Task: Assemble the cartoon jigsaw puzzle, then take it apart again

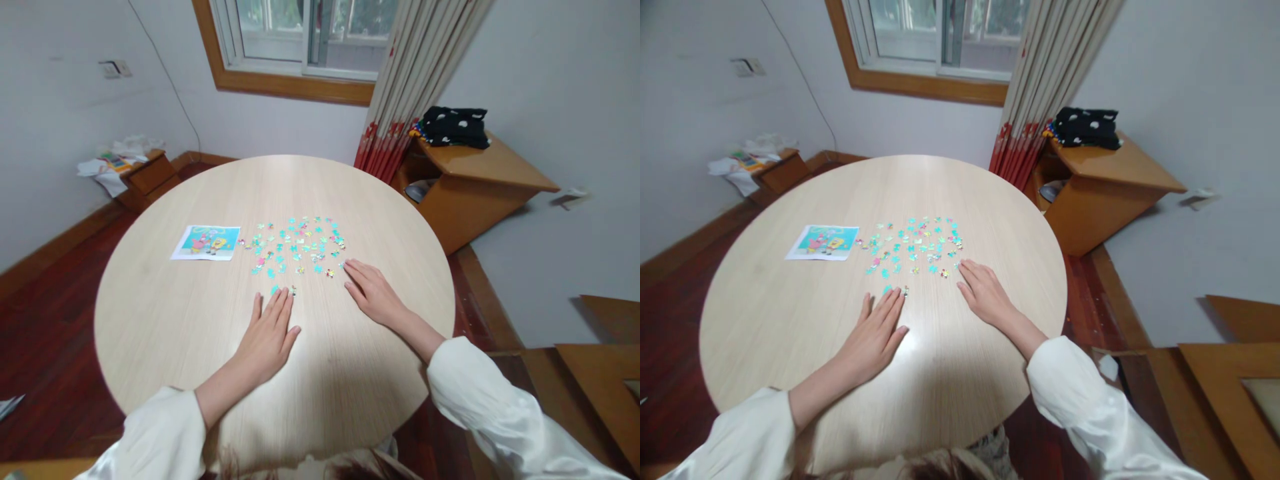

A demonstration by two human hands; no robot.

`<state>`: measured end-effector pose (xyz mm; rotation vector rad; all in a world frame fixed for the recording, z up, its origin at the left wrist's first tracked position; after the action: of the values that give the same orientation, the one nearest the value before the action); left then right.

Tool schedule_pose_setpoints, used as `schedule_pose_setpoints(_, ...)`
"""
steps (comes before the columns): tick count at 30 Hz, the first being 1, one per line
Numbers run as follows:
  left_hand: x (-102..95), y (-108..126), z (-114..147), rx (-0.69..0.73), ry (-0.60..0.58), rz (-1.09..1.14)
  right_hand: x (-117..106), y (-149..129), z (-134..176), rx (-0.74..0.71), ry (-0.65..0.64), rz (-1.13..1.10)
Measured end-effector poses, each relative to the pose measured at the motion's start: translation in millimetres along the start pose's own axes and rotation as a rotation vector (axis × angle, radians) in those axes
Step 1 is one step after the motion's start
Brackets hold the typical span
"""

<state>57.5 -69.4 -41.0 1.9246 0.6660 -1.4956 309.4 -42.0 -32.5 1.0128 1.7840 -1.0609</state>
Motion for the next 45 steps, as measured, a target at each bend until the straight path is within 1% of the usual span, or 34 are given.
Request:
schedule_pose_setpoints(3,-3.8,-9,-5,-0.027,0.029,-0.008,0,11,-13,0.021,0.029,-0.032)
schedule_pose_setpoints(8,-11.2,-43,-17,-0.165,0.098,-0.028,7,29,-46,0.084,-0.023,0.003)
schedule_pose_setpoints(10,-10.6,-55,-17,-0.217,0.109,-0.037,9,29,-51,0.080,-0.040,0.020)
schedule_pose_setpoints(12,-8.2,-60,-14,-0.242,0.101,-0.036,8,28,-50,0.079,-0.019,0.030)
schedule_pose_setpoints(16,-4.9,-59,-10,-0.233,0.088,-0.011,3,27,-39,0.098,0.080,0.028)
schedule_pose_setpoints(18,-5.4,-57,-11,-0.228,0.084,-0.001,2,29,-37,0.104,0.108,0.015)
schedule_pose_setpoints(20,-6.1,-56,-12,-0.229,0.069,0.009,3,33,-39,0.121,0.130,-0.011)
schedule_pose_setpoints(23,-6.9,-56,-13,-0.235,0.056,0.025,7,44,-47,0.181,0.159,-0.056)
schedule_pose_setpoints(26,-7.5,-56,-13,-0.235,0.077,0.039,11,56,-56,0.245,0.153,-0.090)
schedule_pose_setpoints(29,-7.3,-56,-12,-0.231,0.090,0.053,14,62,-64,0.263,0.098,-0.136)
schedule_pose_setpoints(31,-7.3,-56,-13,-0.233,0.096,0.063,13,63,-68,0.225,0.060,-0.164)
schedule_pose_setpoints(36,-7.1,-54,-13,-0.224,0.119,0.089,5,58,-69,0.019,0.050,-0.132)
schedule_pose_setpoints(38,-7.6,-54,-12,-0.215,0.141,0.109,4,56,-69,0.006,0.054,-0.141)
schedule_pose_setpoints(40,-10.6,-55,-12,-0.195,0.187,0.146,3,57,-69,0.059,0.069,-0.204)
schedule_pose_setpoints(42,-16.4,-54,-15,-0.157,0.255,0.218,2,57,-70,0.155,0.091,-0.314)
schedule_pose_setpoints(44,-23.3,-51,-26,-0.115,0.311,0.342,0,54,-71,0.246,0.098,-0.467)
schedule_pose_setpoints(45,-25.8,-50,-34,-0.107,0.318,0.425,-1,51,-71,0.274,0.087,-0.552)
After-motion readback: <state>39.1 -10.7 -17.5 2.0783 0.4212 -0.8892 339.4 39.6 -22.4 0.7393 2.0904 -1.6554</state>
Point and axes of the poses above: each hand's wrist, its own z-axis away from the middle knuckle, its own x-axis out of the palm, y = z × x, the point moved 4 cm from there along -z, towards the middle knuckle, and after that the axes turned 3 degrees about x, right-handed, at the moved point
